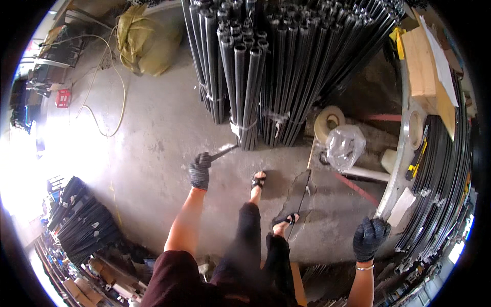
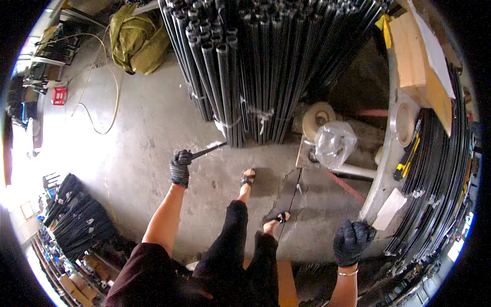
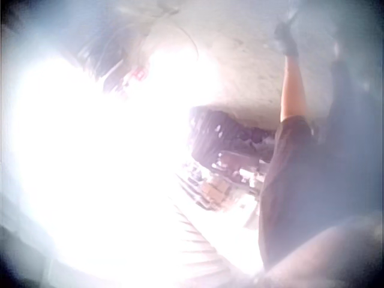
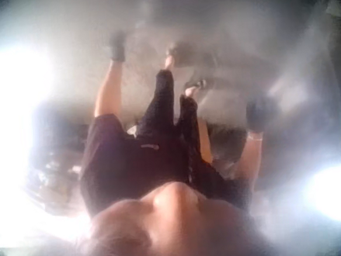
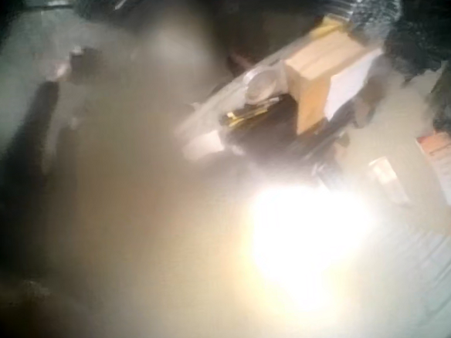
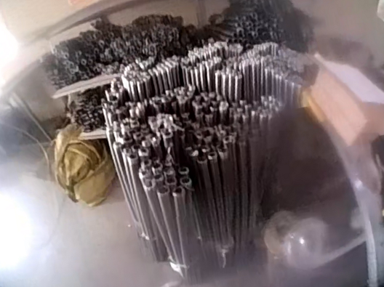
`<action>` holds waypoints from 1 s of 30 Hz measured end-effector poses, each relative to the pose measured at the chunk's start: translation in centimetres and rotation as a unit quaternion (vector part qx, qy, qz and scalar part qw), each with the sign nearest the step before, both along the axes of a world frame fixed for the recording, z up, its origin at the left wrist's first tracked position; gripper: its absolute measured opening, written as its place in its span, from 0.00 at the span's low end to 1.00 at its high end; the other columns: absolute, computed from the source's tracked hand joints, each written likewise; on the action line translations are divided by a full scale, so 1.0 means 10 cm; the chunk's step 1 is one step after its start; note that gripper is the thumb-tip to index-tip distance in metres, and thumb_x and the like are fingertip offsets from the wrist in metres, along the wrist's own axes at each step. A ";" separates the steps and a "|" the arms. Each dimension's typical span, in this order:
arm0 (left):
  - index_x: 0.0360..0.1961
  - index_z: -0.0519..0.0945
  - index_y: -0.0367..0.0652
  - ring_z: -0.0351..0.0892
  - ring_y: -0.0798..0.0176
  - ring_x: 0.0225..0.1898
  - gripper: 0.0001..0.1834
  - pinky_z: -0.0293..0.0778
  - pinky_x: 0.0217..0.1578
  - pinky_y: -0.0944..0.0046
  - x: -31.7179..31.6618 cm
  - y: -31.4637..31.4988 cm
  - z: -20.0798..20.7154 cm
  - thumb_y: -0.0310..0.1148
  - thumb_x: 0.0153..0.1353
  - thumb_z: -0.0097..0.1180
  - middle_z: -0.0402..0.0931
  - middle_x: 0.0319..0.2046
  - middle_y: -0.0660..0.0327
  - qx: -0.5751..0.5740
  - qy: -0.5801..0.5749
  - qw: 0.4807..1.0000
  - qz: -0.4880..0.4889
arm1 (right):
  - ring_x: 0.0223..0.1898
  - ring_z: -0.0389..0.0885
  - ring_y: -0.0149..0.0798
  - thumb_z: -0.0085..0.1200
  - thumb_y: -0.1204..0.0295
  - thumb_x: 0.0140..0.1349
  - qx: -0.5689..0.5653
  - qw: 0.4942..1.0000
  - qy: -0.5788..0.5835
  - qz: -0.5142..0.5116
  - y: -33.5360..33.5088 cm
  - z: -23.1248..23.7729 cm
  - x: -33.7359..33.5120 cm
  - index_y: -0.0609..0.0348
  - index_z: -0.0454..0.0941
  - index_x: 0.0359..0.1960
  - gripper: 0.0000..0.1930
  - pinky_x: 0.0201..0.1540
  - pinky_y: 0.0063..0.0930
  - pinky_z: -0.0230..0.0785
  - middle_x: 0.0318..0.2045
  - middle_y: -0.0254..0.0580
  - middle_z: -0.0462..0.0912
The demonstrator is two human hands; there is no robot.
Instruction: The person puts on gloves, writes on a small white card using a pen, and then applies adhesive tape to the card before wrapping it around a bundle of metal pipes.
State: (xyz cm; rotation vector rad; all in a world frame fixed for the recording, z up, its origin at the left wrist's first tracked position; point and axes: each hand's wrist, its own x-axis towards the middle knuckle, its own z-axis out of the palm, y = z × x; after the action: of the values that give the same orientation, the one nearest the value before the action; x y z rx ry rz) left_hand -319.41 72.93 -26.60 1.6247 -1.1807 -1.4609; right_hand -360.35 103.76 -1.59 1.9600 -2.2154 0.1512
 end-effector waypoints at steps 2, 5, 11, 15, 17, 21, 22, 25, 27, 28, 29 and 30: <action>0.34 0.79 0.36 0.67 0.74 0.26 0.09 0.64 0.27 0.71 -0.12 -0.16 -0.02 0.33 0.61 0.56 0.72 0.23 0.68 -0.021 0.104 0.990 0.094 | 0.44 0.71 0.48 0.50 0.69 0.61 0.020 1.000 -0.010 0.002 0.06 -0.01 -0.02 0.56 0.74 0.41 0.09 0.49 0.50 0.60 0.40 0.44 0.72; 0.39 0.78 0.36 0.73 0.71 0.27 0.08 0.70 0.30 0.69 -0.29 -0.49 -0.11 0.30 0.61 0.55 0.77 0.29 0.63 -0.040 0.248 0.966 0.059 | 0.40 0.72 0.48 0.52 0.67 0.58 0.004 1.000 -0.001 -0.002 0.10 -0.03 0.00 0.56 0.73 0.41 0.11 0.47 0.52 0.60 0.38 0.43 0.72; 0.51 0.75 0.38 0.74 0.72 0.33 0.15 0.72 0.36 0.72 -1.11 -1.01 0.61 0.28 0.64 0.54 0.77 0.37 0.66 -0.073 0.202 0.977 -0.002 | 0.40 0.72 0.46 0.48 0.64 0.60 -0.006 1.000 0.011 -0.008 0.10 -0.05 -0.01 0.52 0.70 0.34 0.07 0.46 0.51 0.61 0.37 0.39 0.73; 0.56 0.72 0.36 0.75 0.71 0.42 0.19 0.73 0.43 0.72 -1.28 -1.21 0.90 0.24 0.63 0.54 0.77 0.45 0.63 -0.061 0.175 0.982 -0.034 | 0.40 0.73 0.47 0.53 0.61 0.57 0.011 0.999 -0.037 -0.031 0.18 -0.07 -0.03 0.53 0.70 0.35 0.11 0.45 0.48 0.63 0.34 0.40 0.71; 0.58 0.71 0.37 0.75 0.71 0.42 0.21 0.73 0.43 0.72 -1.27 -1.22 0.99 0.25 0.63 0.55 0.77 0.46 0.64 -0.060 0.175 0.982 -0.047 | 0.42 0.73 0.48 0.57 0.58 0.55 0.031 0.999 -0.031 -0.010 0.11 0.01 -0.04 0.54 0.71 0.40 0.17 0.46 0.49 0.62 0.35 0.41 0.72; 0.59 0.70 0.37 0.75 0.71 0.45 0.22 0.73 0.45 0.73 -1.15 -1.12 1.41 0.24 0.63 0.55 0.76 0.47 0.63 0.017 0.093 0.992 -0.084 | 0.43 0.72 0.49 0.64 0.53 0.50 0.049 0.998 -0.029 -0.042 -0.12 0.23 0.17 0.56 0.71 0.49 0.29 0.49 0.50 0.61 0.38 0.44 0.73; 0.59 0.70 0.37 0.75 0.70 0.46 0.22 0.73 0.46 0.73 -1.16 -1.13 1.40 0.24 0.63 0.55 0.76 0.48 0.63 0.000 0.128 0.988 -0.089 | 0.43 0.72 0.50 0.65 0.52 0.49 0.036 0.998 -0.047 -0.036 -0.20 0.30 0.27 0.56 0.71 0.50 0.30 0.49 0.50 0.61 0.39 0.45 0.74; 0.60 0.68 0.34 0.73 0.69 0.50 0.25 0.73 0.49 0.72 -0.91 -1.20 1.37 0.22 0.60 0.57 0.74 0.51 0.59 -0.051 0.186 0.975 -0.111 | 0.45 0.72 0.52 0.66 0.51 0.47 0.003 0.985 -0.172 -0.006 -0.55 0.53 0.88 0.59 0.71 0.51 0.34 0.50 0.49 0.62 0.42 0.48 0.75; 0.61 0.66 0.34 0.72 0.67 0.52 0.29 0.71 0.52 0.69 -0.94 -1.37 1.37 0.21 0.59 0.58 0.72 0.54 0.57 0.029 0.217 0.971 -0.095 | 0.50 0.71 0.53 0.68 0.54 0.47 0.043 0.937 -0.347 -0.016 -1.11 0.47 1.07 0.62 0.68 0.55 0.37 0.53 0.46 0.62 0.48 0.52 0.73; 0.63 0.62 0.33 0.69 0.64 0.56 0.33 0.68 0.56 0.67 -0.84 -1.50 1.25 0.20 0.57 0.60 0.70 0.57 0.55 -0.029 0.152 0.976 -0.155 | 0.54 0.71 0.54 0.69 0.57 0.47 0.090 0.889 -0.447 -0.029 -1.44 0.35 1.11 0.63 0.65 0.59 0.40 0.56 0.44 0.63 0.52 0.54 0.72; 0.65 0.59 0.33 0.66 0.62 0.59 0.37 0.65 0.59 0.65 -0.77 -1.62 1.13 0.19 0.54 0.61 0.67 0.60 0.54 -0.091 0.088 0.970 -0.207 | 0.57 0.69 0.53 0.68 0.62 0.49 0.037 0.856 -0.515 -0.007 -1.71 0.04 1.11 0.64 0.61 0.62 0.40 0.59 0.42 0.61 0.57 0.56 0.68; 0.65 0.59 0.33 0.65 0.62 0.60 0.38 0.64 0.60 0.65 -0.89 -1.71 1.20 0.20 0.54 0.63 0.66 0.61 0.54 -0.066 0.078 0.968 -0.231 | 0.61 0.66 0.52 0.66 0.67 0.51 -0.016 0.817 -0.576 0.001 -1.97 -0.38 1.07 0.66 0.56 0.65 0.42 0.63 0.40 0.60 0.61 0.58 0.65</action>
State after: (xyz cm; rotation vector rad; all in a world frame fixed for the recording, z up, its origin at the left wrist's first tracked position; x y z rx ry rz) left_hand -328.30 55.80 -14.56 1.1648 -1.5973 -1.7126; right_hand -349.64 84.04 -5.43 2.0836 -2.7018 1.7747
